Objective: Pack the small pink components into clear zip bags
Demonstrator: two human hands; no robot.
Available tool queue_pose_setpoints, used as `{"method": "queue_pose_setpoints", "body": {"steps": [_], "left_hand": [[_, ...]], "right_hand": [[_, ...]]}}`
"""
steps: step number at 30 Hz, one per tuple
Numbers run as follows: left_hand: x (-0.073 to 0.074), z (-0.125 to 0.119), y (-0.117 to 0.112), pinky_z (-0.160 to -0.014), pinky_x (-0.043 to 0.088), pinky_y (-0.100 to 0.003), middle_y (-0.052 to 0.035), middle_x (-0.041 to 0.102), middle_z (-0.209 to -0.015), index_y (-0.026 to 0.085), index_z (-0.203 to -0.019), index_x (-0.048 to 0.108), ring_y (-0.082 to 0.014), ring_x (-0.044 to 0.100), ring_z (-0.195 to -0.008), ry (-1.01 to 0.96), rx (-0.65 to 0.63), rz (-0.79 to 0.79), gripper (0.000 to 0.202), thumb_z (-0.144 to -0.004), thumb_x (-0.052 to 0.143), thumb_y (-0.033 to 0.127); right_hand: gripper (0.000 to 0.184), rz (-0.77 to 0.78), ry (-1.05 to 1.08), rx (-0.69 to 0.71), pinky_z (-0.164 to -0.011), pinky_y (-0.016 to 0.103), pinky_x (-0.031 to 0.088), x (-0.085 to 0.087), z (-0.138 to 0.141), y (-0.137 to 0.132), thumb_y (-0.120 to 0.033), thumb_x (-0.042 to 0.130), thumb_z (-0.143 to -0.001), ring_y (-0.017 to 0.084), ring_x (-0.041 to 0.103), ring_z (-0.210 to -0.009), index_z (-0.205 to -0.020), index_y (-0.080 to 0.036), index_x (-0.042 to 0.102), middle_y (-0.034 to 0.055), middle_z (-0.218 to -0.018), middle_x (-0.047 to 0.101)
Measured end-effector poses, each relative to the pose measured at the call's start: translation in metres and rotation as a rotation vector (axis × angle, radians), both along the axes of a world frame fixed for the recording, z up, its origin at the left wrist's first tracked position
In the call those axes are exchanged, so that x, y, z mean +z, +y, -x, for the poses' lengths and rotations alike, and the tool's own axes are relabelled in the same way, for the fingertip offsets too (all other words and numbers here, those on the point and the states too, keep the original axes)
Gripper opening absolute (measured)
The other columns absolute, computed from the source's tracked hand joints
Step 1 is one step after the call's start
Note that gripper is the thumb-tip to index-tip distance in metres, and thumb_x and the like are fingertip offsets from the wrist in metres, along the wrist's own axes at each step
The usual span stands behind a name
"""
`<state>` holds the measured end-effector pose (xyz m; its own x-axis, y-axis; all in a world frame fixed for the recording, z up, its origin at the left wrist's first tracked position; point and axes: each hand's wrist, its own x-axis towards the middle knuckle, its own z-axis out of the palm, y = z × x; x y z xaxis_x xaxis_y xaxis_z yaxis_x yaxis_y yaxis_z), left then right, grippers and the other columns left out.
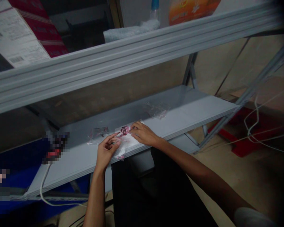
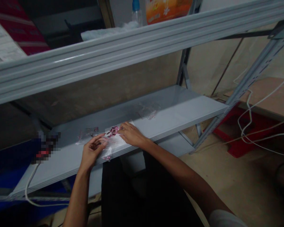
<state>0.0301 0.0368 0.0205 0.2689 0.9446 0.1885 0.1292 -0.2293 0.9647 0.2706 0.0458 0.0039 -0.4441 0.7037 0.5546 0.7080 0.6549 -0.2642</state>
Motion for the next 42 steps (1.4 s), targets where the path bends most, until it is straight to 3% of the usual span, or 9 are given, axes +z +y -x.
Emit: {"method": "queue_pose_setpoints", "body": {"steps": [7,12,17,20,23,29,35,42], "left_hand": [[-0.001,0.001,0.0,-0.071,0.048,-0.022,-0.0075,0.07,-0.1,0.019,-0.122,0.065,-0.0148,0.064,-0.085,0.004,-0.01,-0.003,0.048,-0.076,0.076,0.026],[0.002,-0.001,-0.002,-0.068,0.048,-0.023,-0.0071,0.071,-0.097,0.019,-0.121,0.066,-0.0139,0.063,-0.077,0.021,-0.029,-0.005,0.048,-0.075,0.078,0.027],[0.005,-0.003,-0.004,-0.075,0.05,-0.026,-0.0073,0.072,-0.094,0.018,-0.123,0.064,-0.0169,0.066,-0.084,0.003,-0.074,0.009,0.052,-0.074,0.078,0.027],[0.002,-0.002,-0.002,-0.075,0.051,-0.026,-0.0067,0.071,-0.096,0.018,-0.123,0.063,-0.0163,0.066,-0.086,-0.064,-0.006,0.008,0.053,-0.073,0.078,0.027],[-0.001,-0.001,0.001,-0.074,0.052,-0.025,-0.0051,0.068,-0.097,0.019,-0.123,0.062,-0.0156,0.065,-0.087,-0.122,0.066,-0.003,0.055,-0.072,0.079,0.027],[-0.001,0.0,0.002,-0.073,0.051,-0.025,-0.005,0.07,-0.095,0.019,-0.117,0.065,-0.0144,0.065,-0.081,-0.114,0.043,0.008,0.051,-0.07,0.081,0.03],[-0.006,0.001,0.004,-0.069,0.051,-0.026,-0.0052,0.071,-0.086,0.016,-0.088,0.073,-0.0163,0.064,-0.076,-0.1,0.115,0.033,0.028,-0.072,0.078,0.039],[-0.008,0.001,0.003,-0.067,0.044,-0.024,-0.0008,0.066,-0.069,0.016,-0.083,0.07,-0.0131,0.059,-0.065,-0.02,0.073,-0.028,0.021,-0.077,0.074,0.036]], "right_hand": [[0.011,0.066,0.097,0.002,-0.09,0.037,0.044,0.007,0.002,-0.002,-0.02,0.057,-0.094,0.021,0.052,-0.1,-0.092,-0.016,0.067,0.0079,-0.098,0.06],[0.009,0.117,0.353,0.191,-0.09,0.033,0.045,0.017,0.013,-0.015,-0.024,0.059,-0.094,0.017,0.056,-0.099,-0.094,-0.018,0.065,0.0051,-0.098,0.063],[0.011,0.154,0.388,0.266,-0.091,0.033,0.045,0.013,0.029,-0.023,-0.022,0.058,-0.093,0.018,0.057,-0.101,-0.097,-0.018,0.067,0.0062,-0.101,0.064],[0.017,0.202,0.485,0.203,-0.079,0.028,0.047,0.006,0.032,-0.022,-0.028,0.056,-0.095,0.014,0.06,-0.084,-0.104,-0.017,0.065,0.0048,-0.098,0.065],[0.018,0.26,0.51,0.126,-0.065,0.023,0.044,0.003,0.033,-0.021,-0.033,0.061,-0.091,0.011,0.055,-0.065,-0.094,-0.016,0.065,0.0016,-0.084,0.064],[0.019,0.252,0.57,0.131,-0.059,0.021,0.039,0.0,0.031,-0.018,-0.027,0.054,-0.093,0.011,0.052,-0.066,-0.081,-0.015,0.064,0.0017,-0.078,0.061],[0.019,0.277,0.601,0.183,-0.057,0.022,0.037,-0.001,0.025,-0.02,-0.028,0.054,-0.092,0.011,0.047,-0.063,-0.078,-0.016,0.061,0.0007,-0.074,0.056],[0.019,0.381,0.645,0.147,-0.052,0.021,0.031,-0.006,0.028,-0.019,-0.033,0.057,-0.091,0.009,0.04,-0.054,-0.082,-0.016,0.06,-0.0042,-0.064,0.047]]}}
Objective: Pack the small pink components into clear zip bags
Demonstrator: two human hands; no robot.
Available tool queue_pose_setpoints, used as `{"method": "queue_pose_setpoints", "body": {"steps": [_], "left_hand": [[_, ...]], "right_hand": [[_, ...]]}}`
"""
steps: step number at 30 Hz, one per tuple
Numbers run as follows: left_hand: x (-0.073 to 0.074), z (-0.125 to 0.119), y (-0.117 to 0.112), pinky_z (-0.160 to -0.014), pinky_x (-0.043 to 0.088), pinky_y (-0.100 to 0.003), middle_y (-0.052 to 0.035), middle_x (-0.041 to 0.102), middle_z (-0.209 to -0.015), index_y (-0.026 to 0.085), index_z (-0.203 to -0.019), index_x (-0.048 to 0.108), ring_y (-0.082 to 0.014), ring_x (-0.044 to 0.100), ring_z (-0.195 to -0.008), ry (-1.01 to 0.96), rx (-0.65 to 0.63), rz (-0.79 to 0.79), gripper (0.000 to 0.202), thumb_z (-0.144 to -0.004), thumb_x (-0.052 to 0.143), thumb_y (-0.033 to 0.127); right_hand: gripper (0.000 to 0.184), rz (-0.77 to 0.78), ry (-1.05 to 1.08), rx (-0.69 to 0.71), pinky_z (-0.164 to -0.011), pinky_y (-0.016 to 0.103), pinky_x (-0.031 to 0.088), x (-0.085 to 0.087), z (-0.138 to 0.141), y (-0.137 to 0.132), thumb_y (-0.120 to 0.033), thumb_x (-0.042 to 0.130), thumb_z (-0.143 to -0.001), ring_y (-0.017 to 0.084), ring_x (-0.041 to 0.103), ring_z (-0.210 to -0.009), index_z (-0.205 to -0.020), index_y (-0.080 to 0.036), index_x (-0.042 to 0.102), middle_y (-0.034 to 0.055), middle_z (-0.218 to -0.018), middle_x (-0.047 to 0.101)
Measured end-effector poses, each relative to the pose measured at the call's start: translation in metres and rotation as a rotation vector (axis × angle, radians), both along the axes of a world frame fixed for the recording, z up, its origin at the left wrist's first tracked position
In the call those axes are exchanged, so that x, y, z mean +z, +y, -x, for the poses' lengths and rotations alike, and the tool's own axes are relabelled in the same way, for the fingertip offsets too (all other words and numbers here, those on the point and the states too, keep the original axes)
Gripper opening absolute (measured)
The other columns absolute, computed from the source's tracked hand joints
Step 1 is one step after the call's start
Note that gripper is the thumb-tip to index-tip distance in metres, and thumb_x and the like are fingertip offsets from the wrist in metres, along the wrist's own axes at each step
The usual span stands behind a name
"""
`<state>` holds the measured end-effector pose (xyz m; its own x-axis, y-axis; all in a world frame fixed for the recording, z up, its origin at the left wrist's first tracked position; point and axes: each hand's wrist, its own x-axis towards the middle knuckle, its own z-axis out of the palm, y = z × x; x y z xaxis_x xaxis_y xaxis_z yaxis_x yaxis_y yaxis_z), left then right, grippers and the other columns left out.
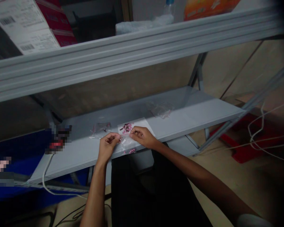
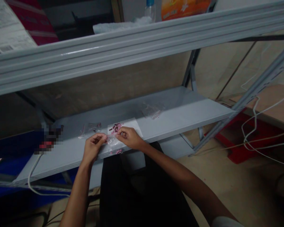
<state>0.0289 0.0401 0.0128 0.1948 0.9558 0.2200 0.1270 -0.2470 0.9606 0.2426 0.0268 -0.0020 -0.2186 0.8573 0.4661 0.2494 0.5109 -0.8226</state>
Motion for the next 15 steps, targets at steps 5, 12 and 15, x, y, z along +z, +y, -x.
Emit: {"method": "queue_pose_setpoints", "body": {"steps": [5,12,15], "left_hand": [[0.0047,-0.002,-0.0019,-0.064,0.04,-0.023,0.0013,0.06,-0.066,0.017,-0.078,0.066,-0.0126,0.054,-0.064,0.061,-0.014,-0.064,0.02,-0.082,0.07,0.036],[0.0046,-0.0018,-0.0033,-0.067,0.041,-0.024,-0.0022,0.066,-0.079,0.017,-0.085,0.069,-0.0143,0.057,-0.071,0.117,-0.074,-0.033,0.021,-0.079,0.072,0.037],[0.0015,-0.0004,-0.0029,-0.066,0.041,-0.024,-0.0022,0.067,-0.076,0.016,-0.08,0.068,-0.0142,0.057,-0.069,0.15,-0.041,-0.049,0.02,-0.078,0.073,0.036]], "right_hand": [[0.021,-0.083,-0.034,0.009,-0.057,0.022,0.033,0.0032,0.0039,-0.0003,-0.032,0.056,-0.092,0.01,0.043,-0.06,-0.078,-0.016,0.06,-0.0013,-0.073,0.052],[0.016,-0.106,0.016,0.041,-0.057,0.022,0.034,0.0042,0.0022,-0.0039,-0.026,0.056,-0.091,0.01,0.045,-0.062,-0.078,-0.016,0.059,-0.0009,-0.075,0.053],[0.012,-0.099,-0.004,0.037,-0.057,0.021,0.034,0.0031,0.0045,-0.0033,-0.023,0.057,-0.089,0.009,0.044,-0.06,-0.08,-0.016,0.061,-0.0013,-0.075,0.054]]}}
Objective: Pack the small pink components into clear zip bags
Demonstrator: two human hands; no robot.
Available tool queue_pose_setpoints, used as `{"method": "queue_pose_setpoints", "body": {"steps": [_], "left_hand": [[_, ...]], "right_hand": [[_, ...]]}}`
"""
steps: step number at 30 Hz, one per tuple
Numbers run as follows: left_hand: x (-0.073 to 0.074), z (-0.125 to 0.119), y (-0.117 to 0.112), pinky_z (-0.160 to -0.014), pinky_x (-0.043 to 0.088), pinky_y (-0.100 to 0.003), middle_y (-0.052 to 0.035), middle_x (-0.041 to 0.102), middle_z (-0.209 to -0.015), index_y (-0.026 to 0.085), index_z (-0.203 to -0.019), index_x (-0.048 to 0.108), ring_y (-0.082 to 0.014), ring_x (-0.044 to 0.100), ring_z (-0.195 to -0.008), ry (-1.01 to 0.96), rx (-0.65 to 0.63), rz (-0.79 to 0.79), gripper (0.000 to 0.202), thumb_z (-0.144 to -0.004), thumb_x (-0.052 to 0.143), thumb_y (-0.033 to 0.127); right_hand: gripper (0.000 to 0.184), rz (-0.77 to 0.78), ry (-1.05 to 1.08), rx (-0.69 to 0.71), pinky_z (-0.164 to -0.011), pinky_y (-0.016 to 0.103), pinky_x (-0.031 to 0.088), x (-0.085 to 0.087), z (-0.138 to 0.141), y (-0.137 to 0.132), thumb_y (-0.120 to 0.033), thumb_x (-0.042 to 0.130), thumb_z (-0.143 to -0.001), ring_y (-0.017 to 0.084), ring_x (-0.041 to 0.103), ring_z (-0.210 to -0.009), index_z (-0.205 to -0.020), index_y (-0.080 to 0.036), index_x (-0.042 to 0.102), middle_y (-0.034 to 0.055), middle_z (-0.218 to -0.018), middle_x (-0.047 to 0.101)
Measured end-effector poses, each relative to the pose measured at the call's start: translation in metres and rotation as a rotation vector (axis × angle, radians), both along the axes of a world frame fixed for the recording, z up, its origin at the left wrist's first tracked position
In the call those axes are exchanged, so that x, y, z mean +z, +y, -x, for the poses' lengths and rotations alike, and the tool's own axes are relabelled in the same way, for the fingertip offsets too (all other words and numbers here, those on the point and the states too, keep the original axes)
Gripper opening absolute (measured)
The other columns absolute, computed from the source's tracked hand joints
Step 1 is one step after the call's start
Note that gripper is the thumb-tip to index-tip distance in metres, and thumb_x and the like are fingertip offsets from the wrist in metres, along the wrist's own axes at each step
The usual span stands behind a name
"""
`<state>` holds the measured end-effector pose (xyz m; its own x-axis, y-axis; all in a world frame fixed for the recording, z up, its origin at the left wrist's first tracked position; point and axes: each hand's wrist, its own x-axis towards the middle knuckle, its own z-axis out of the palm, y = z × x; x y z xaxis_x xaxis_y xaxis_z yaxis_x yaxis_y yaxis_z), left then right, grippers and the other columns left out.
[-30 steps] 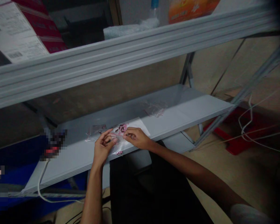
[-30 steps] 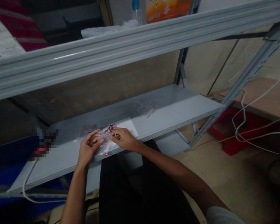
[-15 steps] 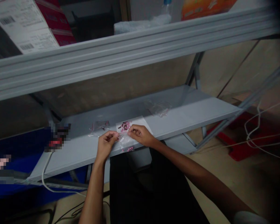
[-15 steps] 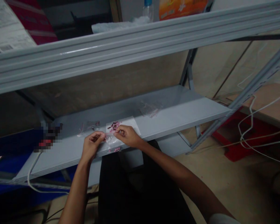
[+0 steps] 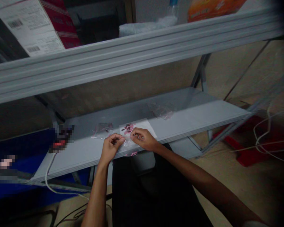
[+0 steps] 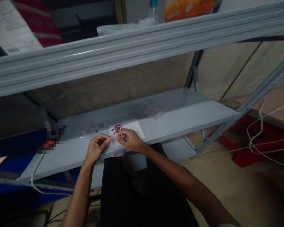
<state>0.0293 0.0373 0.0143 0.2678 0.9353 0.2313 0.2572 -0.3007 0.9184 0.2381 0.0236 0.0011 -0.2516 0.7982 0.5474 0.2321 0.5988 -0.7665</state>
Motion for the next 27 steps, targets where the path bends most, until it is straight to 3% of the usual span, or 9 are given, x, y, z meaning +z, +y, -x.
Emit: {"method": "queue_pose_setpoints", "body": {"steps": [7,23,27], "left_hand": [[0.0014,-0.0019,-0.0029,-0.066,0.043,-0.024,-0.0029,0.069,-0.079,0.017,-0.088,0.07,-0.015,0.06,-0.071,0.032,-0.062,-0.005,0.02,-0.081,0.071,0.036],[-0.0007,-0.0054,-0.0033,-0.075,0.046,-0.027,-0.0054,0.071,-0.086,0.017,-0.087,0.071,-0.0178,0.063,-0.079,0.07,-0.101,-0.068,0.019,-0.08,0.071,0.035],[-0.0024,-0.0037,-0.0021,-0.071,0.046,-0.026,-0.0048,0.07,-0.081,0.017,-0.083,0.071,-0.0168,0.062,-0.075,0.034,-0.019,-0.068,0.019,-0.079,0.073,0.035]], "right_hand": [[0.015,-0.046,-0.015,0.064,-0.062,0.023,0.038,0.0039,-0.0008,-0.0004,-0.023,0.056,-0.091,0.012,0.052,-0.071,-0.079,-0.016,0.062,0.0018,-0.08,0.059],[0.016,-0.027,-0.054,0.046,-0.06,0.022,0.037,0.0032,0.0015,-0.0014,-0.027,0.058,-0.09,0.011,0.049,-0.064,-0.081,-0.016,0.064,0.0002,-0.075,0.059],[0.016,0.032,-0.007,-0.006,-0.056,0.022,0.035,-0.0022,0.0029,-0.0005,-0.03,0.06,-0.089,0.01,0.046,-0.06,-0.081,-0.016,0.063,-0.0009,-0.072,0.057]]}}
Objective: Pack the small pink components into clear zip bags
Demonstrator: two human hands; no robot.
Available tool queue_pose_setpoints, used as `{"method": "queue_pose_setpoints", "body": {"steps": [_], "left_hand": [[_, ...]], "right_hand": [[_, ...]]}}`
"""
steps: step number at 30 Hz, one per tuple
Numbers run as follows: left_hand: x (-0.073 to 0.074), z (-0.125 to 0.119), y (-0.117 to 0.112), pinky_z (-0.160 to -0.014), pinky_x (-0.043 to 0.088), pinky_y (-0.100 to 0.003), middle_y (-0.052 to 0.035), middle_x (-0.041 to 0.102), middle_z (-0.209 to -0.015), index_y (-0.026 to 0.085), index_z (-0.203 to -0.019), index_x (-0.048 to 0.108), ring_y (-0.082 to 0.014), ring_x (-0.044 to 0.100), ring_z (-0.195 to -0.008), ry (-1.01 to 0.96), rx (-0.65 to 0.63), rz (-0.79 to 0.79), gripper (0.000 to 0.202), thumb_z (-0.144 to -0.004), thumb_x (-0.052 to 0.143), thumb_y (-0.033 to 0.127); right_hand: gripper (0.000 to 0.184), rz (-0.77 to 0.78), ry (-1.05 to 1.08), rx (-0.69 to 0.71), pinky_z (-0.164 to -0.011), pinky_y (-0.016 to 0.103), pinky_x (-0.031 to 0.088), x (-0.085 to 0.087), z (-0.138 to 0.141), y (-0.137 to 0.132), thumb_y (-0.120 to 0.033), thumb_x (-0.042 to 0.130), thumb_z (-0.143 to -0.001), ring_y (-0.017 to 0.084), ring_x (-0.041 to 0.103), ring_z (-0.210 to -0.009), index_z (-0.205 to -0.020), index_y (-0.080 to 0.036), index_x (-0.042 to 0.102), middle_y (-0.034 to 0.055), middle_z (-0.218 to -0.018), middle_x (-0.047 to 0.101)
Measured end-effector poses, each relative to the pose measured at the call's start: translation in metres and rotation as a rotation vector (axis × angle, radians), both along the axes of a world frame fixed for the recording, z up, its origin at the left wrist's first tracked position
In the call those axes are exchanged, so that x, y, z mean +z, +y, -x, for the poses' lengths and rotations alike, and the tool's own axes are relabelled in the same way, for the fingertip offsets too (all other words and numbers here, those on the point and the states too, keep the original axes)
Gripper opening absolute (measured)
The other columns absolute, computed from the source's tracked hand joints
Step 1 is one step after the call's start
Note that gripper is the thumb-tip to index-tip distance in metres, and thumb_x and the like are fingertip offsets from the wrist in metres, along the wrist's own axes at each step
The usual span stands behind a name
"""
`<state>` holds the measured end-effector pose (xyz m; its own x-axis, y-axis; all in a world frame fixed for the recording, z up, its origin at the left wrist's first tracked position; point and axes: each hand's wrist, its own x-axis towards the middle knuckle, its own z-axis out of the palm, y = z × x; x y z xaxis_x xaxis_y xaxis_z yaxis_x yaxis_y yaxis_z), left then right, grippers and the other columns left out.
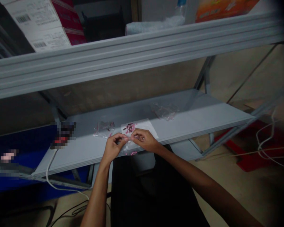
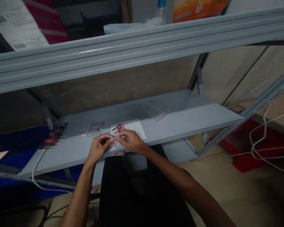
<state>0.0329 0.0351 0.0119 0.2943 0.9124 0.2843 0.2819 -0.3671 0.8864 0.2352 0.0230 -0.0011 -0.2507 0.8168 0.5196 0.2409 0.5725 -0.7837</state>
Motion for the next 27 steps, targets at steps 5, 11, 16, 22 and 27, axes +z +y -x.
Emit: {"method": "queue_pose_setpoints", "body": {"steps": [5,11,16,22,27], "left_hand": [[0.001,0.0,-0.001,-0.069,0.047,-0.026,-0.0054,0.072,-0.083,0.017,-0.087,0.073,-0.0166,0.063,-0.074,-0.049,0.057,0.022,0.022,-0.076,0.075,0.035],[0.002,0.001,-0.001,-0.061,0.045,-0.024,-0.0035,0.071,-0.069,0.017,-0.074,0.077,-0.0143,0.06,-0.063,-0.076,0.092,0.059,0.017,-0.072,0.079,0.034],[0.002,0.006,0.005,-0.044,0.035,-0.017,0.0024,0.061,-0.055,0.014,-0.083,0.075,-0.0053,0.046,-0.043,-0.614,0.413,0.047,0.021,-0.077,0.074,0.034],[0.01,0.002,0.009,-0.068,0.054,-0.023,-0.0091,0.07,-0.104,0.013,-0.103,0.067,-0.0143,0.069,-0.081,-0.953,0.598,0.004,0.033,-0.071,0.073,0.017],[0.003,0.003,0.011,-0.067,0.051,-0.022,-0.0015,0.065,-0.097,0.019,-0.121,0.054,-0.0079,0.063,-0.067,-0.842,0.696,-0.08,0.053,-0.07,0.067,0.012]], "right_hand": [[0.021,0.012,0.092,-0.039,-0.054,0.021,0.035,-0.002,-0.002,-0.002,-0.035,0.058,-0.091,0.01,0.048,-0.06,-0.083,-0.017,0.064,0.0013,-0.08,0.058],[0.024,-0.008,0.008,-0.092,-0.06,0.024,0.041,0.0,-0.01,0.006,-0.037,0.057,-0.093,0.014,0.055,-0.067,-0.084,-0.017,0.067,0.0028,-0.079,0.064],[0.022,-0.198,-0.354,-0.522,-0.09,0.038,0.043,0.012,-0.05,0.016,-0.025,0.049,-0.094,0.025,0.056,-0.099,-0.099,-0.017,0.069,0.0105,-0.099,0.067],[0.051,-0.113,-0.82,-0.933,-0.096,0.048,0.039,0.009,-0.102,0.023,-0.013,0.049,-0.086,0.035,0.045,-0.122,-0.137,-0.015,0.051,0.0207,-0.136,0.05],[0.04,0.092,-0.899,-0.935,-0.078,0.036,0.046,0.006,-0.118,0.025,-0.007,0.04,-0.089,0.027,0.063,-0.09,-0.122,-0.014,0.063,0.0179,-0.102,0.068]]}}
